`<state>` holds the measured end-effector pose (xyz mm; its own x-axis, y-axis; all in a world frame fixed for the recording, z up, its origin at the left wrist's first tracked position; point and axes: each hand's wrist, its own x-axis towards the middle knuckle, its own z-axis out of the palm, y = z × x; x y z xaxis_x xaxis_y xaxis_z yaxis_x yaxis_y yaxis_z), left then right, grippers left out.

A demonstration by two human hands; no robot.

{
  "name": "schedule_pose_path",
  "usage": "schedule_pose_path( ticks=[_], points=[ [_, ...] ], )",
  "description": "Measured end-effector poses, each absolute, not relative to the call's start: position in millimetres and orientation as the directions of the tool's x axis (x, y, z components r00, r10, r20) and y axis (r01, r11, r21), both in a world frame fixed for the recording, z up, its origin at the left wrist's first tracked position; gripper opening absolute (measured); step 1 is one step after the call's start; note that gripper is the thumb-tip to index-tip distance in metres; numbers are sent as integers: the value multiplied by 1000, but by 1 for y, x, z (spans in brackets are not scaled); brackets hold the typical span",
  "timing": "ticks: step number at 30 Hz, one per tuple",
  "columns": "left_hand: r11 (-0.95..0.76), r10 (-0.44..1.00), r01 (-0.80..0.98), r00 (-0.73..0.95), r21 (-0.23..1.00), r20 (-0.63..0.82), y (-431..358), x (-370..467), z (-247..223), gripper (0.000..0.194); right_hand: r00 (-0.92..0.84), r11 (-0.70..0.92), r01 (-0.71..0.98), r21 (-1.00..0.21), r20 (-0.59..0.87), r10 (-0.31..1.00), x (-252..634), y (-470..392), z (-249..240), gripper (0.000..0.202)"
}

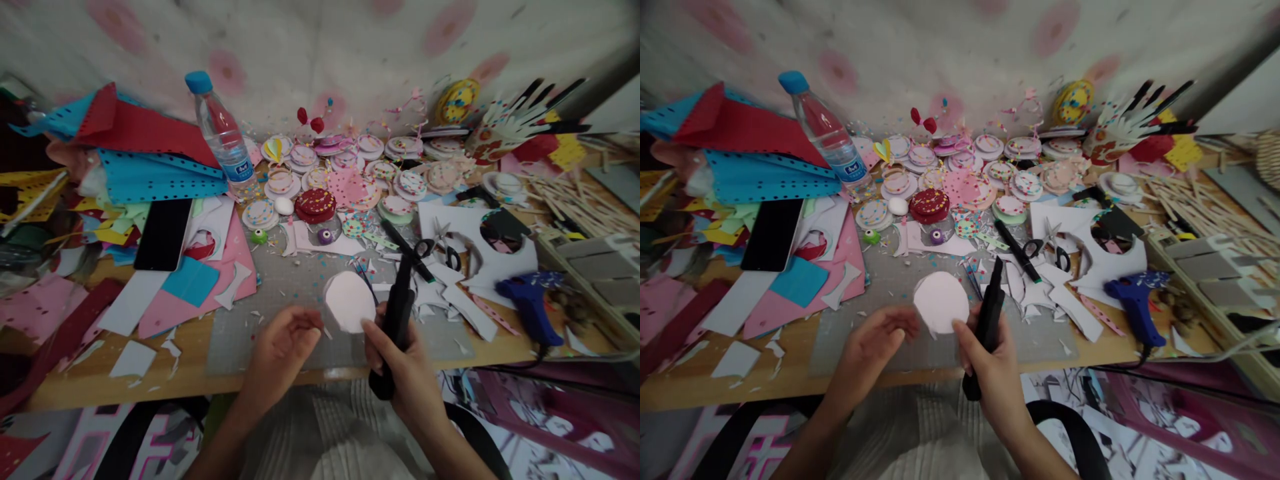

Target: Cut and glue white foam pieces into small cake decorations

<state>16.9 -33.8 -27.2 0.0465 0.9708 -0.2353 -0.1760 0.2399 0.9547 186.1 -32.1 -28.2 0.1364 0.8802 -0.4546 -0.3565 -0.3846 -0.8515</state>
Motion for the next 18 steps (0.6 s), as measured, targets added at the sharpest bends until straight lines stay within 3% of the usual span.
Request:
schedule_pose_path(
  ticks=[3, 7, 10, 14, 18],
  points=[
    [287, 956, -82, 87, 954, -280, -37, 28, -27, 24, 189, -354, -290, -889, -416, 889, 182, -36, -28, 40],
    [257, 965, 101, 36, 961, -261, -36, 33, -26, 23, 229, -272, -107, -956, -290, 929, 178, -40, -28, 35],
    [220, 964, 227, 101, 949, -248, -33, 27, -22, 26, 259, -205, 3, -979, -197, 946, 177, -41, -28, 30],
    [214, 939, 311, 197, 926, -283, -31, 16, -16, 30, 262, -150, 70, -986, -127, 957, 177, -40, -27, 24],
    [145, 952, 433, 183, 890, -244, -32, 12, -12, 29, 260, -123, 97, -988, -94, 961, 177, -40, -25, 22]
  ],
)
